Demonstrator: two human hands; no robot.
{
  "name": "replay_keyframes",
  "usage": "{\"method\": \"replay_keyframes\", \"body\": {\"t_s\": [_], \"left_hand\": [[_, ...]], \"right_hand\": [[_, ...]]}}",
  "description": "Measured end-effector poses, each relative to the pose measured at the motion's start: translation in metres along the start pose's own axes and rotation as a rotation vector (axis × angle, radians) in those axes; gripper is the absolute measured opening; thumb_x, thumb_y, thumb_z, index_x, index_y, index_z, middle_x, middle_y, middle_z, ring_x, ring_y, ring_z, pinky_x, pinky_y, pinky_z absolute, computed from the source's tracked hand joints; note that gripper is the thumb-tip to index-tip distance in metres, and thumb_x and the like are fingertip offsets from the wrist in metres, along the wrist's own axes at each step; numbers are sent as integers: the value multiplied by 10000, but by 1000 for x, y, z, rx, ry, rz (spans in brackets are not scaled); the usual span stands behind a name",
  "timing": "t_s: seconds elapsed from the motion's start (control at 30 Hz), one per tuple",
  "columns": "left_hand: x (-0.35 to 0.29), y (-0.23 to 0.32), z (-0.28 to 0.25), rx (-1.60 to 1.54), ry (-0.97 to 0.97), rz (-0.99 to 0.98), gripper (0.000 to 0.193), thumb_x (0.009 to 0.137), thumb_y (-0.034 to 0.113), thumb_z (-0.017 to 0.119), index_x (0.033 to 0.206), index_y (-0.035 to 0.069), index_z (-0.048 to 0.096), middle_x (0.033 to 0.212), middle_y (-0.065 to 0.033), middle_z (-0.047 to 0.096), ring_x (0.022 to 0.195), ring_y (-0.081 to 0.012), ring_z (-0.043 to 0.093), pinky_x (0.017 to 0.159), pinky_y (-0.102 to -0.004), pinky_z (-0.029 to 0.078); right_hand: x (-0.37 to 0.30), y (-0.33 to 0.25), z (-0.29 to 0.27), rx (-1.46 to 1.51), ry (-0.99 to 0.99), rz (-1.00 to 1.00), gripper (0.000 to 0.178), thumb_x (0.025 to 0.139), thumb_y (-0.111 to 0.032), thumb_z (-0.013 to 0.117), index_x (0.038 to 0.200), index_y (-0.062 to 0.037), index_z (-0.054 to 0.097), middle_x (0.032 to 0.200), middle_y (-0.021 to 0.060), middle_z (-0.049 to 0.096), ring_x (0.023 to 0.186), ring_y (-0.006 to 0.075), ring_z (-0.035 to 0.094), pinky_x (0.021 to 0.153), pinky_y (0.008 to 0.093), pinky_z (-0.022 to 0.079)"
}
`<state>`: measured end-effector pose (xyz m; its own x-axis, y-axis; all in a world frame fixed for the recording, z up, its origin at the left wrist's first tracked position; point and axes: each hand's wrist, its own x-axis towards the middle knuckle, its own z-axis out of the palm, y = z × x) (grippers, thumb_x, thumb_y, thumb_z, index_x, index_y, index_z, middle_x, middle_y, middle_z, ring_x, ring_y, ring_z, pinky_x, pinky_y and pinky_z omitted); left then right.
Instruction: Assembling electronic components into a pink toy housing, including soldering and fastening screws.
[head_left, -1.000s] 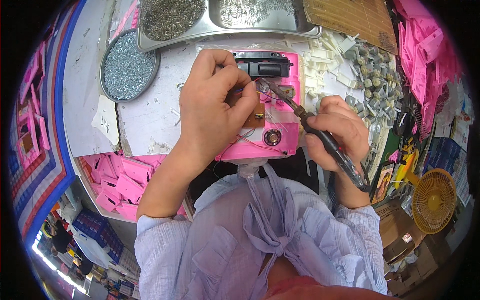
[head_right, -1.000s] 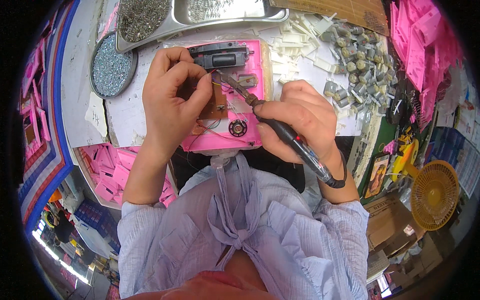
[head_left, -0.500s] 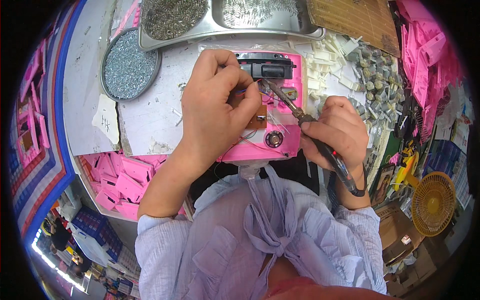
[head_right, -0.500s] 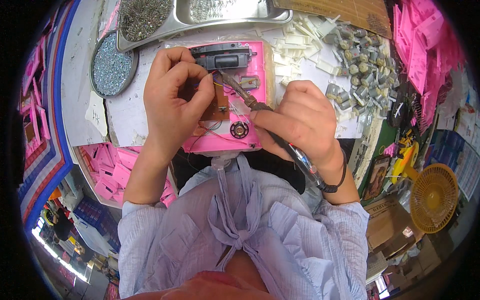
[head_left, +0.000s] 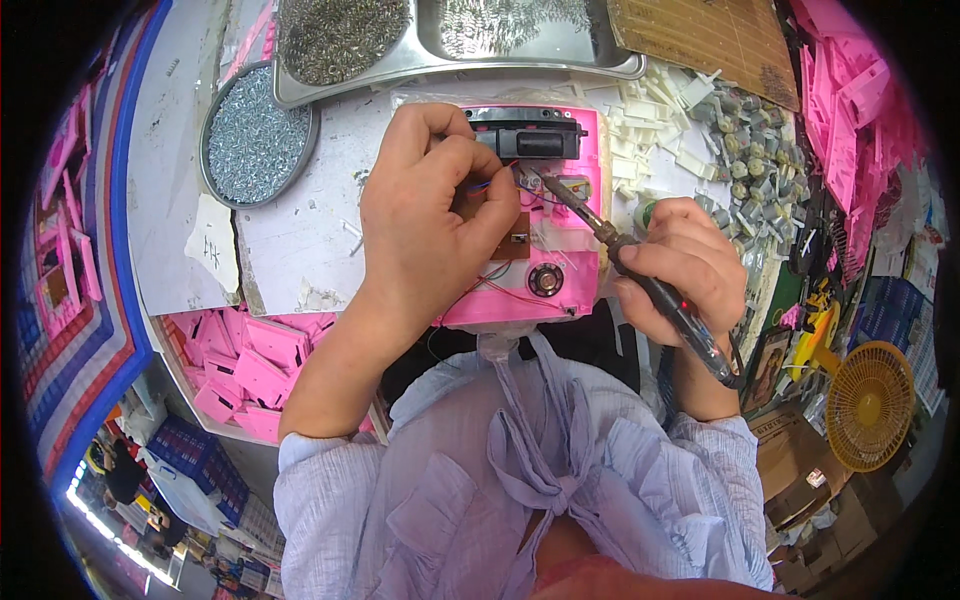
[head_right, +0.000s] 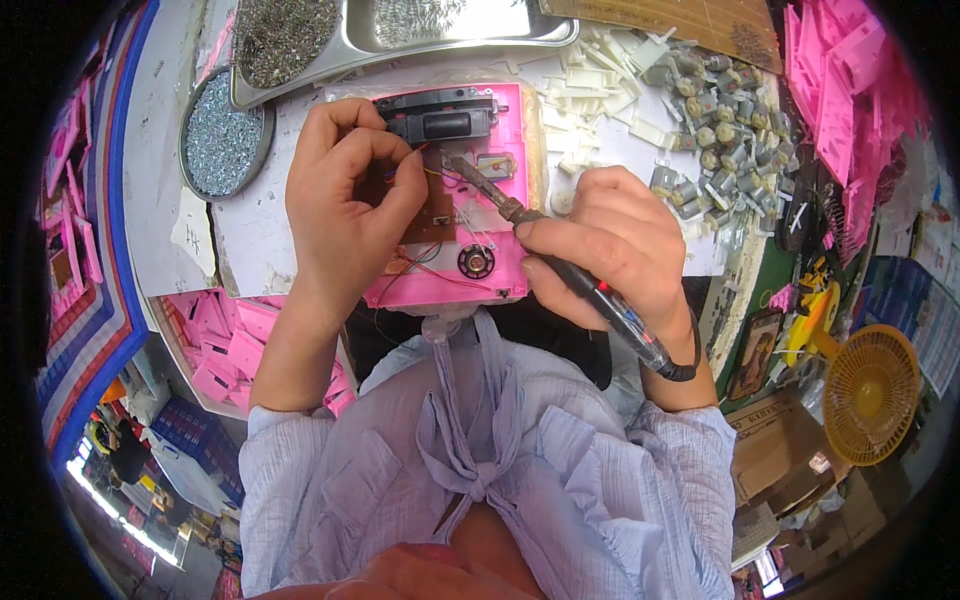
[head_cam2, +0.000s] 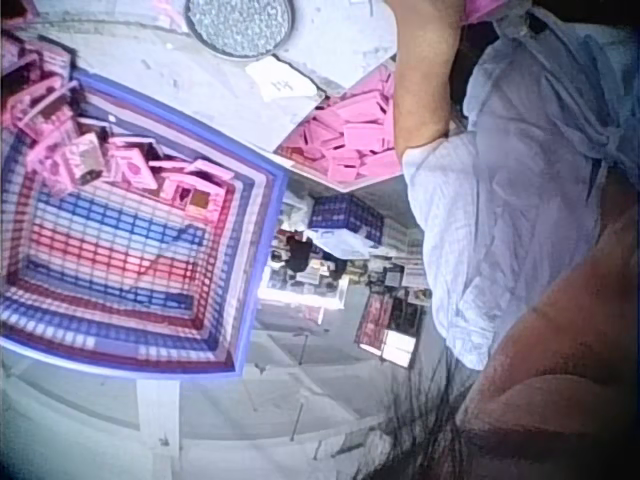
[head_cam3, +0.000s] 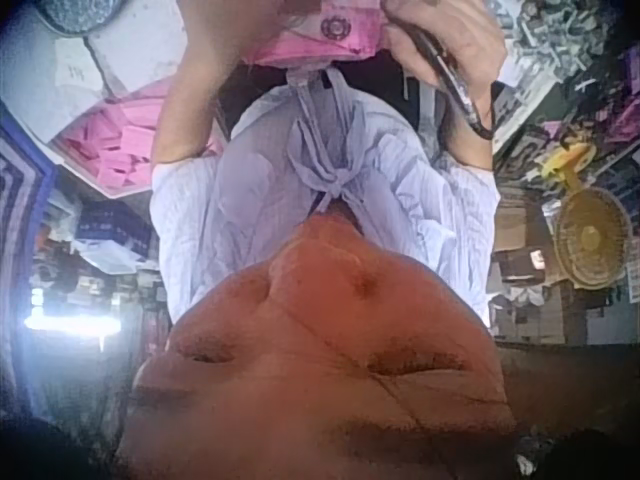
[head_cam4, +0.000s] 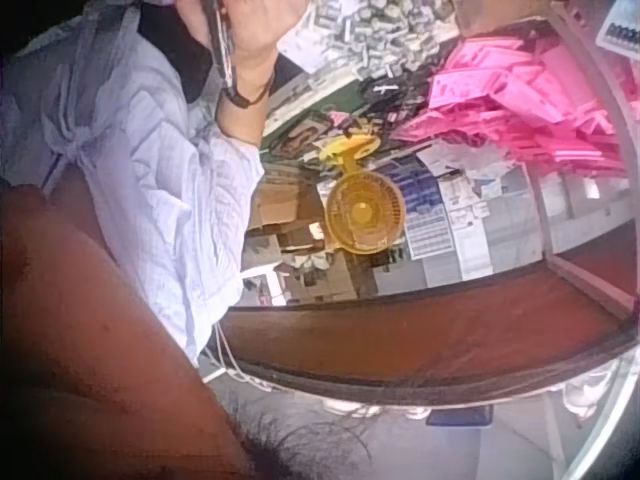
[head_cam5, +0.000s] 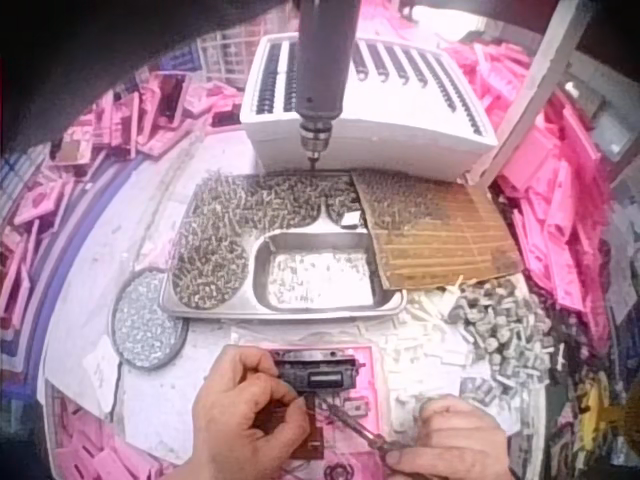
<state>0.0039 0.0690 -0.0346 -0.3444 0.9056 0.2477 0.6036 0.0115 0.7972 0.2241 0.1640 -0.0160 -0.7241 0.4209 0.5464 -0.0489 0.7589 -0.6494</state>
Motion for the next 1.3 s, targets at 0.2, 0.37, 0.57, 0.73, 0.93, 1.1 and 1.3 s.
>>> {"method": "replay_keyframes", "body": {"t_s": [0.2,0.37,0.57,0.73,0.93,1.1,1.3], "left_hand": [[-1,2,0,-22,-1,-30,97,756,-3,759,828,-10,693,1016,-91,591,833,-187,619,687,-266,500],[-2,-3,4,23,51,79,125,740,5,785,815,1,685,1029,-109,613,786,-219,645,646,-313,531],[-3,-2,6,45,61,88,123,746,2,787,823,-5,692,1040,-128,639,849,-234,657,699,-310,535],[-2,-5,8,66,84,164,139,739,-12,789,820,-6,676,1020,-133,631,752,-241,660,601,-331,553],[-2,-7,8,64,80,198,144,755,-11,791,842,-11,676,1003,-137,640,765,-250,657,612,-336,548],[-3,-8,8,89,81,207,148,760,-2,797,846,-7,676,1002,-135,640,790,-259,652,636,-341,537],[-2,-8,10,96,86,222,153,755,-4,799,837,0,670,985,-131,632,781,-261,642,627,-344,533]], "right_hand": [[-2,2,0,10,5,9,336,721,2,802,1035,-23,685,652,47,607,536,212,548,653,357,499],[-1,2,0,-6,-1,14,338,698,2,803,1017,-26,695,652,51,612,531,215,543,644,352,495],[-1,6,4,-20,-18,33,351,664,5,809,997,-34,703,652,54,610,526,222,537,634,350,491],[-2,9,5,-9,-27,33,367,647,4,813,994,-40,703,650,48,603,525,225,532,632,346,487],[1,10,6,-5,-4,27,381,630,9,814,991,-45,704,638,43,586,523,226,526,620,343,478],[1,12,6,-11,-9,24,383,622,14,814,985,-46,706,619,35,564,520,223,525,605,344,469],[0,13,9,16,32,34,366,618,7,816,965,-47,713,611,33,557,515,220,520,598,345,465]]}}
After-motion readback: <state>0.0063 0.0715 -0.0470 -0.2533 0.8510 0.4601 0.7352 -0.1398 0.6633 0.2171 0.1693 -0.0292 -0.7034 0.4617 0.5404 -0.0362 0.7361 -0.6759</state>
